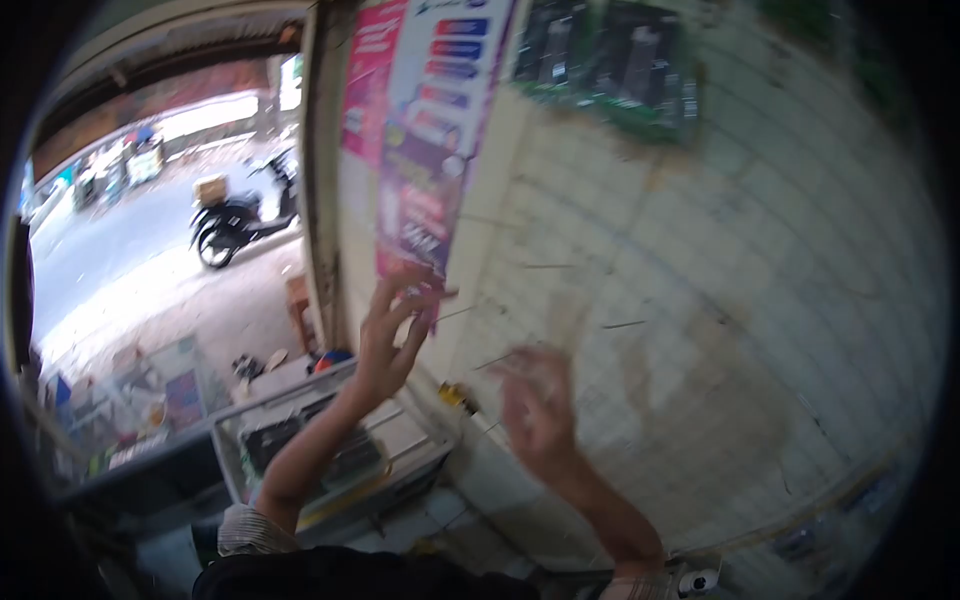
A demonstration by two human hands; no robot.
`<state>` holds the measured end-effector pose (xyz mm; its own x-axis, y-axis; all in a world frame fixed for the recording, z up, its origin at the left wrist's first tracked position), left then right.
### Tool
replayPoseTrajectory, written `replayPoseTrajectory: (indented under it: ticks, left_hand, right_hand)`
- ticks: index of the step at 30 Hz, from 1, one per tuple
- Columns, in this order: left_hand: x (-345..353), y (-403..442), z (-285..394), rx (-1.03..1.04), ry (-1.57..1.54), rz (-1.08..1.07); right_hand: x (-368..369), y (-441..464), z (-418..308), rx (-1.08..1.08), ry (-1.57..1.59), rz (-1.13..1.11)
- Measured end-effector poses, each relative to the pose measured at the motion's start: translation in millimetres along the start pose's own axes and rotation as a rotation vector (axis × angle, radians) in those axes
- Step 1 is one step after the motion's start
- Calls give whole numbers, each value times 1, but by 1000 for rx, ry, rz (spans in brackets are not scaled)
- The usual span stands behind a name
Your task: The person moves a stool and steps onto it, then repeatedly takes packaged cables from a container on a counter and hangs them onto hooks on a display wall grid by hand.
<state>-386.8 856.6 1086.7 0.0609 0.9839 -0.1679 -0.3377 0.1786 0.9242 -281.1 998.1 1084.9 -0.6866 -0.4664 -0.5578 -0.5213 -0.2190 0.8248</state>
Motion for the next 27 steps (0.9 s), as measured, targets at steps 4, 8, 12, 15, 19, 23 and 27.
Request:
replayPoseTrajectory:
  ticks: [4,8,12,15,19,23,27]
  left_hand:
    - [-32,-152,-32,-460,31,102]
    - [-70,-334,-20,-901,173,307]
    - [-89,-547,57,-1400,351,792]
    - [-83,-614,135,-1536,545,910]
    - [-72,-649,178,-1687,651,929]
    - [-82,-628,131,-1500,611,875]
    - [-137,-546,48,-1306,655,786]
  right_hand:
    - [125,-129,-11,247,449,-510]
    - [217,-296,24,440,408,-980]
    - [236,-434,57,336,380,-1216]
    - [247,-469,72,350,383,-1357]
    - [284,-457,66,490,448,-1277]
    - [343,-371,36,391,537,-881]
    - [383,-263,-14,635,835,-685]
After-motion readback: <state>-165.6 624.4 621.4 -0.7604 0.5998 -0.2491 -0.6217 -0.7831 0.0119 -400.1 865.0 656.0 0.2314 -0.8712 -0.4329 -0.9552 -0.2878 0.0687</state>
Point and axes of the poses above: each hand's wrist, its own y-axis towards the middle knuckle, its own x-axis out of the palm, z = x × y, the point moved 6 cm from there along y, towards the middle knuckle, and after that the axes turned 4 degrees about -y, right-handed, at the moved point
